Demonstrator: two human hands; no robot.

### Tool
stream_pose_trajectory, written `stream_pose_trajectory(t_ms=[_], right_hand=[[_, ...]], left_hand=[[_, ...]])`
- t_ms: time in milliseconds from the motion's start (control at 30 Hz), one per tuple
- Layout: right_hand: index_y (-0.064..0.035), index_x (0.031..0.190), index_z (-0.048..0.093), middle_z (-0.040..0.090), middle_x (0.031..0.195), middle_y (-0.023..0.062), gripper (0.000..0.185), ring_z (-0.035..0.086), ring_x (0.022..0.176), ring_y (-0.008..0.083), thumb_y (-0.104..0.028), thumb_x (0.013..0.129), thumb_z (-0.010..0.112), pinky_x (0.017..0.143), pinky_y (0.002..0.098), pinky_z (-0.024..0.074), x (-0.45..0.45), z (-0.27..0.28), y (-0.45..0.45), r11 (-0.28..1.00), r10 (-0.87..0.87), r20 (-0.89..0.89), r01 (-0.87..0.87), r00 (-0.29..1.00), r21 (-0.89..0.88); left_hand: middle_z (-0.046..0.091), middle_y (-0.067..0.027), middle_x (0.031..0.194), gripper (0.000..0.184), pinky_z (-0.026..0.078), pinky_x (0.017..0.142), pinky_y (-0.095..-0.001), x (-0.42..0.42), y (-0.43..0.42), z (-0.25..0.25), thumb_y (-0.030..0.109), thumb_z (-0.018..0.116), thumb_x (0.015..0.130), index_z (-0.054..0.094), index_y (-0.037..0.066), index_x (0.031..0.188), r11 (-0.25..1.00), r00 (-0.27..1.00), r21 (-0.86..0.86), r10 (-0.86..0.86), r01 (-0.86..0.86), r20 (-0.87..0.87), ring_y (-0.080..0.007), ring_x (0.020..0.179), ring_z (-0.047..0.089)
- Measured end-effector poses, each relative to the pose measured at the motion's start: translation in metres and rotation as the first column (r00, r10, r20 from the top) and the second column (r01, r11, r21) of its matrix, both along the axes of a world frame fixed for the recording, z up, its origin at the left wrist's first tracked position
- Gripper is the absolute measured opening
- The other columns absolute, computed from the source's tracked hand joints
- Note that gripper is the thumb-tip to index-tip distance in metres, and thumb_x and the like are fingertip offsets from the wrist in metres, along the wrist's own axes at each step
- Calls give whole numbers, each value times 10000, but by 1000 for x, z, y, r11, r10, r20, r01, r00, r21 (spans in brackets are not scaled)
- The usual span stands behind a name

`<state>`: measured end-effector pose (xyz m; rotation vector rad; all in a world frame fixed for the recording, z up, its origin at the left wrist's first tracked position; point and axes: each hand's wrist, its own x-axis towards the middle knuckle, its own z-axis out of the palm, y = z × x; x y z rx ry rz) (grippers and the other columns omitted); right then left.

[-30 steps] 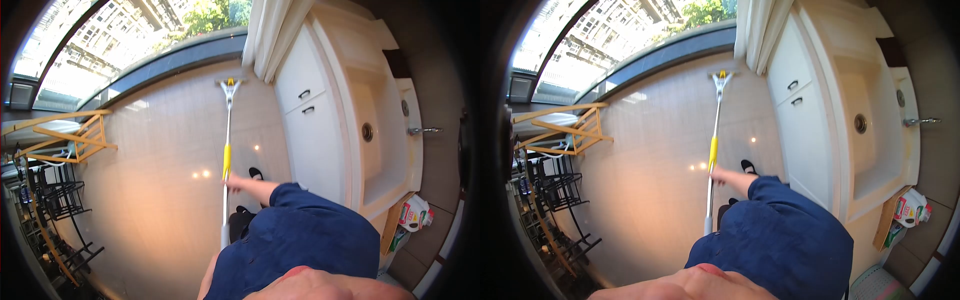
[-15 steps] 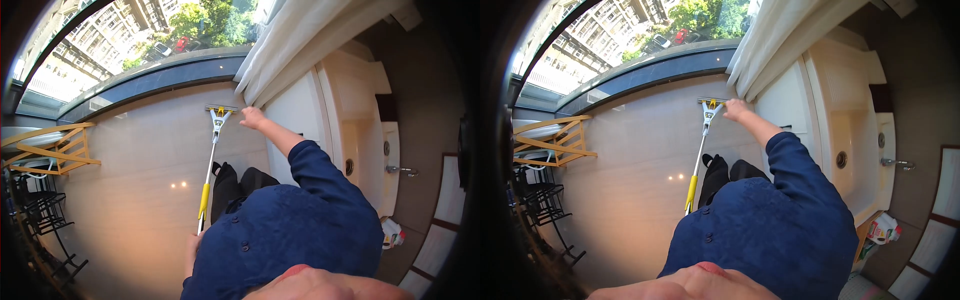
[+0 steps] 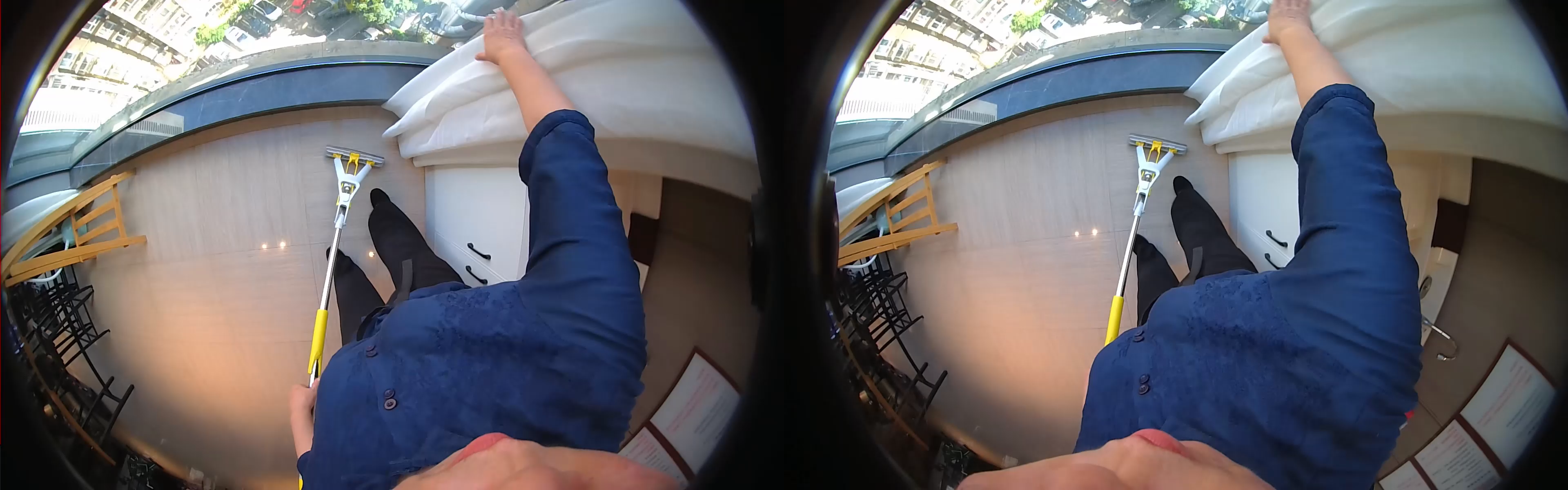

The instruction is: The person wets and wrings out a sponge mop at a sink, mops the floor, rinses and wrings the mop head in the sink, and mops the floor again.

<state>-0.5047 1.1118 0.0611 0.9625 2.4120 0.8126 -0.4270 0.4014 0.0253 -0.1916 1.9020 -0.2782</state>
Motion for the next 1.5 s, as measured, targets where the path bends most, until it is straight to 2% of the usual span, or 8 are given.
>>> stream_pose_trajectory(t_ms=[300, 433, 600, 733, 1000, 1200, 1367, 1500], right_hand=[[-24, 876, 592, 547, 972, 131, 771, 508, 913, 264, -708, 558, 433, 778, 332, 392, 44, -86, 2, 731, 126, 517, 273, 847, -625], [-43, 982, 552, 419, 1148, 152, 745, 284, 1142, 302, -636, 531, 551, 904, 461, 231, 79, -87, -50, 784, 165, 641, 295, 749, -547], [-71, 1202, 321, 128, 1313, 142, 902, 76, 1216, 315, -432, 469, 702, 958, 459, 130, 88, -103, -24, 920, 245, 356, -100, 902, -380], [-123, 1275, 115, 164, 1300, 162, 1085, 167, 1198, 303, -441, 435, 723, 948, 451, 152, 55, -70, 42, 990, -121, 323, 137, 939, -27], [-99, 922, 564, 558, 959, 94, 229, 479, 976, 229, -174, 728, 469, 835, 360, 321, 37, -78, 72, 983, -36, 313, 90, 949, -161], [-46, 873, 573, 554, 918, 158, 229, 506, 909, 299, -173, 744, 434, 782, 397, 392, 67, -113, 39, 792, 68, 376, 179, 924, -583], [-188, 1241, 237, 253, 1218, 260, 961, 508, 900, 324, -593, 462, 629, 768, 365, 401, 115, -115, -64, 807, 83, 398, 173, 913, -565], [-179, 1190, 341, 394, 1143, 203, 628, 519, 896, 289, -312, 634, 602, 732, 349, 423, 175, -162, -102, 757, -42, 360, 265, 932, -597]], left_hand=[[570, -212, 737, 441, 440, 620, -364, -18, 33, -8, 413, 573, 655, 595, -4, 797, 991, 988, 32, -132, 129, 83, -318, 707, 570], [572, -208, 712, 449, 437, 580, -356, -20, 28, -22, 396, 590, 647, 584, -34, 777, 998, 990, 30, 44, -48, 131, -294, 663, 580], [569, -174, 639, 466, 427, 537, -331, -30, 42, -32, 371, 617, 634, 568, -80, 738, 985, 987, 99, 134, -143, 93, -219, 607, 571], [567, -149, 619, 442, 427, 533, -330, -33, 44, -26, 367, 625, 630, 577, -62, 728, 964, 965, 115, 223, -240, 139, -210, 588, 564], [576, -146, 633, 441, 430, 547, -337, -26, 14, -49, 381, 616, 628, 584, -44, 743, 956, 983, 251, 121, -153, 139, -223, 591, 568], [580, -155, 656, 447, 428, 550, -328, -46, 61, -15, 385, 609, 630, 586, -47, 743, 975, 979, 161, 124, -151, 163, -210, 612, 571], [568, -120, 651, 391, 425, 542, -311, -30, 39, -53, 328, 629, 628, 570, -34, 762, 864, 902, 273, 372, -423, 221, -188, 592, 549], [555, -91, 664, 339, 422, 538, -301, -34, 67, -68, 226, 644, 621, 533, -26, 818, 736, 817, 356, 506, -576, 275, -170, 587, 527]])
